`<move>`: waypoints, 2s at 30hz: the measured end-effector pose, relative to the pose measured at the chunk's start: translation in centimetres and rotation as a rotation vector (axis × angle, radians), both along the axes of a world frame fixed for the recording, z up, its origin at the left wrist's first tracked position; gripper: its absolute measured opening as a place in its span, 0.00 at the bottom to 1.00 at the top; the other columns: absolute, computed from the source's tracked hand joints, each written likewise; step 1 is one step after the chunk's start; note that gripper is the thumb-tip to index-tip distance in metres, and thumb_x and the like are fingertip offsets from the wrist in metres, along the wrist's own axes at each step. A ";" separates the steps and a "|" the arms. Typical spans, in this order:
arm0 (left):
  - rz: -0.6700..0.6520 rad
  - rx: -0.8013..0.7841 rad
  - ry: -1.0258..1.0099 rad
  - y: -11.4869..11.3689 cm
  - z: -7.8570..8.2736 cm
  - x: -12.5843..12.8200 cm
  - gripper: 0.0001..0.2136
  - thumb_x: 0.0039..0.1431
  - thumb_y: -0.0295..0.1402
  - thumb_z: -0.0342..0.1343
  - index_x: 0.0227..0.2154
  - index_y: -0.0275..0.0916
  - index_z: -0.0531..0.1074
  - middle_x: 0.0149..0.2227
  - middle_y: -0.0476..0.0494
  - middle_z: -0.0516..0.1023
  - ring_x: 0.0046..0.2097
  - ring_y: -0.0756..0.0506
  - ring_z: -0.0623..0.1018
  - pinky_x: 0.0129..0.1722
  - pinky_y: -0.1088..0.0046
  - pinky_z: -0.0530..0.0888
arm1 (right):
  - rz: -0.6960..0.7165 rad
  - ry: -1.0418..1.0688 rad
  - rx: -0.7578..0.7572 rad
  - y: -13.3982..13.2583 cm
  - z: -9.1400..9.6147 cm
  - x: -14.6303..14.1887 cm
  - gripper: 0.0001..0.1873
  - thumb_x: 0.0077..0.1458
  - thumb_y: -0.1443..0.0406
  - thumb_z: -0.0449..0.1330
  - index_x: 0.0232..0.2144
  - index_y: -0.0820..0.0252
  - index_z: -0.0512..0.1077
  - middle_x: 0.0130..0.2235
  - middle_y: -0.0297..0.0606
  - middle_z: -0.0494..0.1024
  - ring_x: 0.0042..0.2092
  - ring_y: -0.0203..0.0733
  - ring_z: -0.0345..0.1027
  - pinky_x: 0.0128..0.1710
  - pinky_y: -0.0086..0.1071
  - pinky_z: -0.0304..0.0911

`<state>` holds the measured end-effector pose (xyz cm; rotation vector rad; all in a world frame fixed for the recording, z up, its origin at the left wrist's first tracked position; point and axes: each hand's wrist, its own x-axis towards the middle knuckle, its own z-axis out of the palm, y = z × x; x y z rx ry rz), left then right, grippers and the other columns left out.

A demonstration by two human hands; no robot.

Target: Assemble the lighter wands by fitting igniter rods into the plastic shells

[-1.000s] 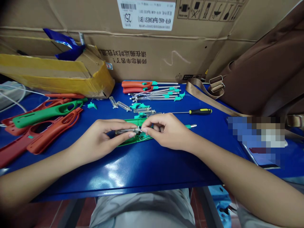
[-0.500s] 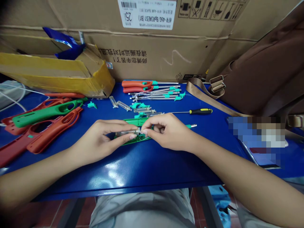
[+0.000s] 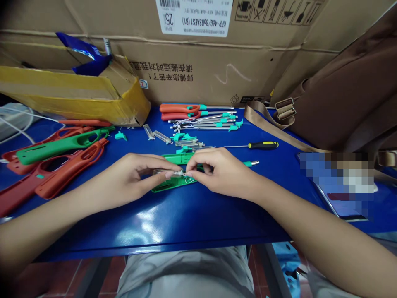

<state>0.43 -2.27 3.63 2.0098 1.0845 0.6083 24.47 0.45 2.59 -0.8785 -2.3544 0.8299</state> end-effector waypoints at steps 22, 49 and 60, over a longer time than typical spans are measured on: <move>-0.023 0.136 0.124 -0.3 -0.2 -0.2 0.07 0.61 0.30 0.60 0.41 0.40 0.81 0.40 0.46 0.83 0.39 0.47 0.81 0.41 0.73 0.76 | -0.013 -0.212 0.165 0.8 1.2 1.9 0.07 0.63 0.67 0.58 0.41 0.57 0.76 0.40 0.37 0.79 0.36 0.38 0.69 0.36 0.32 0.61; -0.035 0.157 0.129 0.0 -0.5 -0.2 0.08 0.63 0.31 0.61 0.41 0.41 0.84 0.39 0.47 0.83 0.36 0.49 0.80 0.37 0.75 0.75 | 0.114 -0.431 0.053 0.4 1.4 1.4 0.07 0.62 0.60 0.62 0.38 0.58 0.74 0.38 0.35 0.75 0.38 0.40 0.67 0.34 0.32 0.57; 0.023 0.153 0.210 0.2 -0.4 -0.4 0.05 0.59 0.27 0.64 0.37 0.39 0.83 0.33 0.50 0.81 0.28 0.54 0.76 0.30 0.79 0.72 | 0.122 -0.426 0.065 0.2 1.3 1.4 0.07 0.64 0.60 0.62 0.38 0.59 0.74 0.37 0.33 0.75 0.37 0.38 0.66 0.34 0.31 0.57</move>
